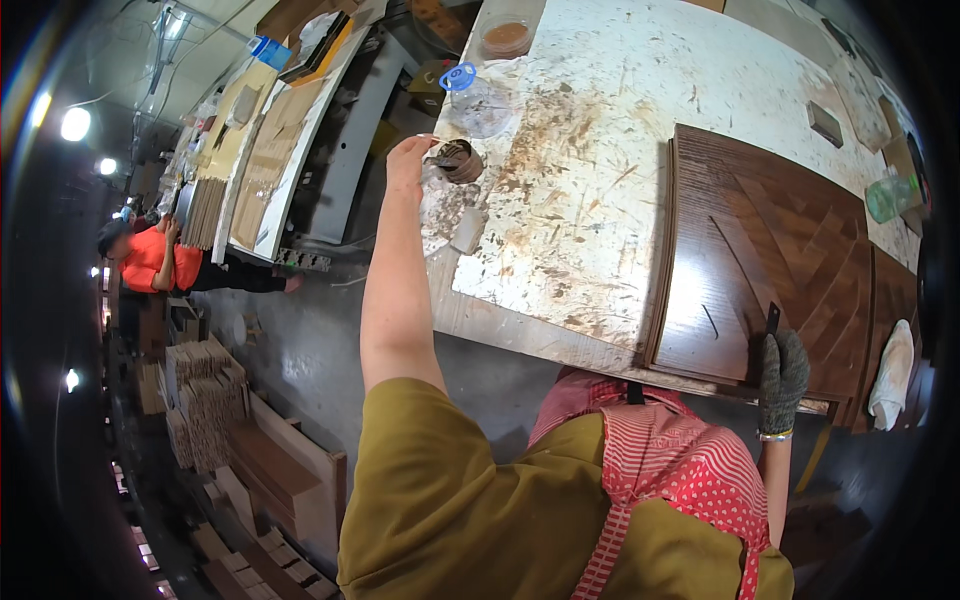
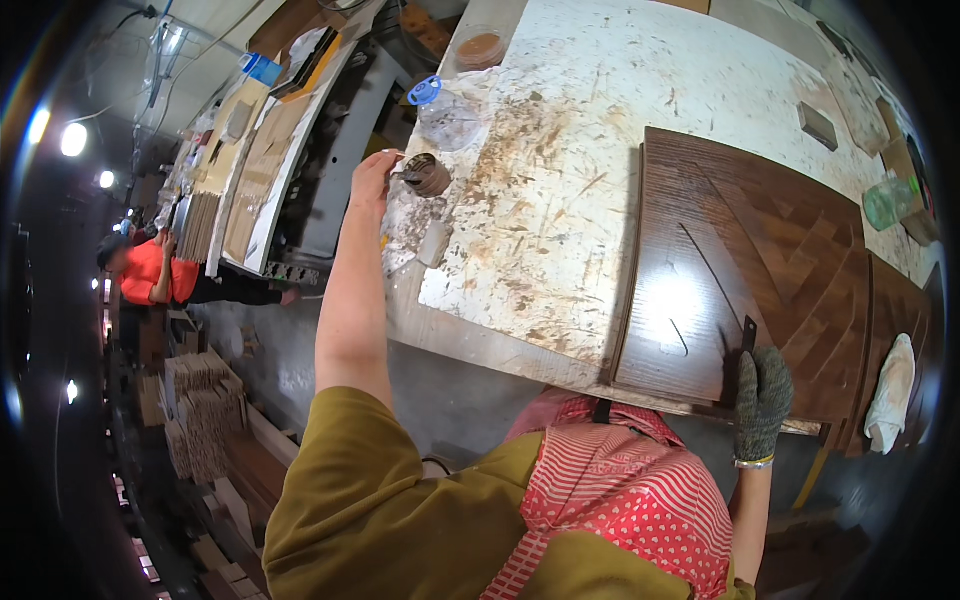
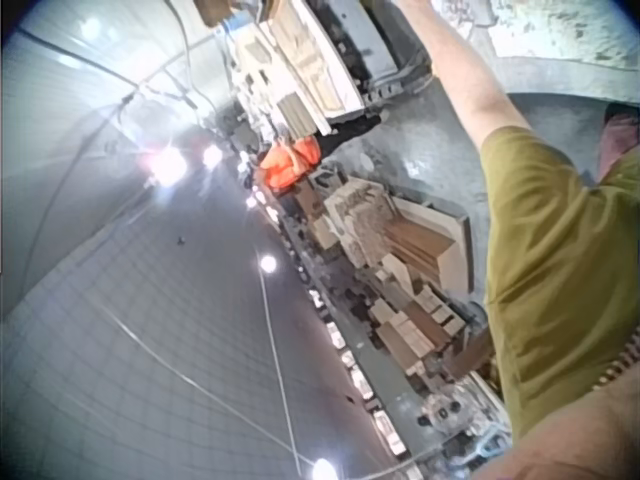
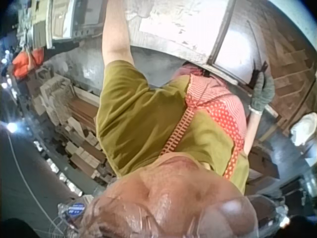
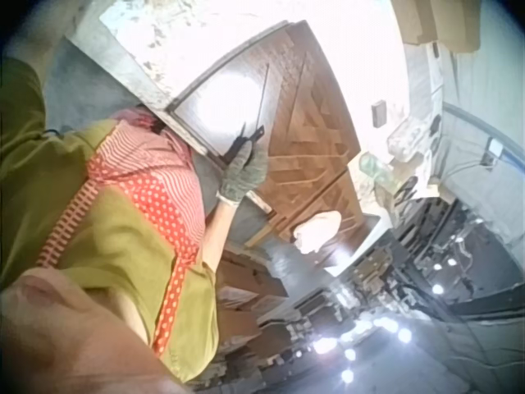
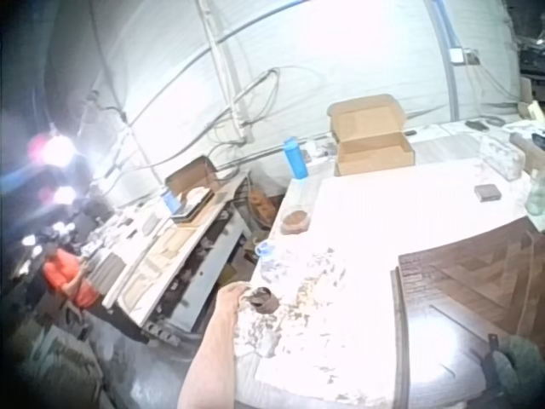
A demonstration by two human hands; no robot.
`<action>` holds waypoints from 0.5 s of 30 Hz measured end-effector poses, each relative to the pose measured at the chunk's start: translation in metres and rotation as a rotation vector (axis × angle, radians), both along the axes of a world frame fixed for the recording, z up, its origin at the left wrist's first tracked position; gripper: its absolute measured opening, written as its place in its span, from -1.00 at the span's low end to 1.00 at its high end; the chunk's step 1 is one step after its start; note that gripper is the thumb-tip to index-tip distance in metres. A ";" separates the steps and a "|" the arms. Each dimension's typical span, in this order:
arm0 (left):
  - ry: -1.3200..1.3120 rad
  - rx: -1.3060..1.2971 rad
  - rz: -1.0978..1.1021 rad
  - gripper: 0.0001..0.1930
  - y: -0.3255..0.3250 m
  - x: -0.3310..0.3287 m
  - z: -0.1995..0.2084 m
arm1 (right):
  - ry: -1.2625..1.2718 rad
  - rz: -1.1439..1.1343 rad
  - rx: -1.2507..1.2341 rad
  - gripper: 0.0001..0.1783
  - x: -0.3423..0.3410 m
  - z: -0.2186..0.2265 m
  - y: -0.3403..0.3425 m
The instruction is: The person wipes down wooden furniture panels with a white cloth, applies a liquid from a bottle to the cloth, and uses a small scraper to clean edges or residues.
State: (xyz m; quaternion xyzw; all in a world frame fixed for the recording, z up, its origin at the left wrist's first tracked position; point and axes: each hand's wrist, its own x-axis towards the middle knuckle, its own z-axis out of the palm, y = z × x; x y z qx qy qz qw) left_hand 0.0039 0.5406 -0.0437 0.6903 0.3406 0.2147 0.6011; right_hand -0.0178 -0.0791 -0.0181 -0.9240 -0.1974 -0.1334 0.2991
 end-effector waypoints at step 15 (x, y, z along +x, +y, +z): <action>-0.208 -0.039 -0.255 -0.82 -0.113 0.063 0.056 | -0.055 0.148 0.116 -0.80 -0.009 0.013 -0.008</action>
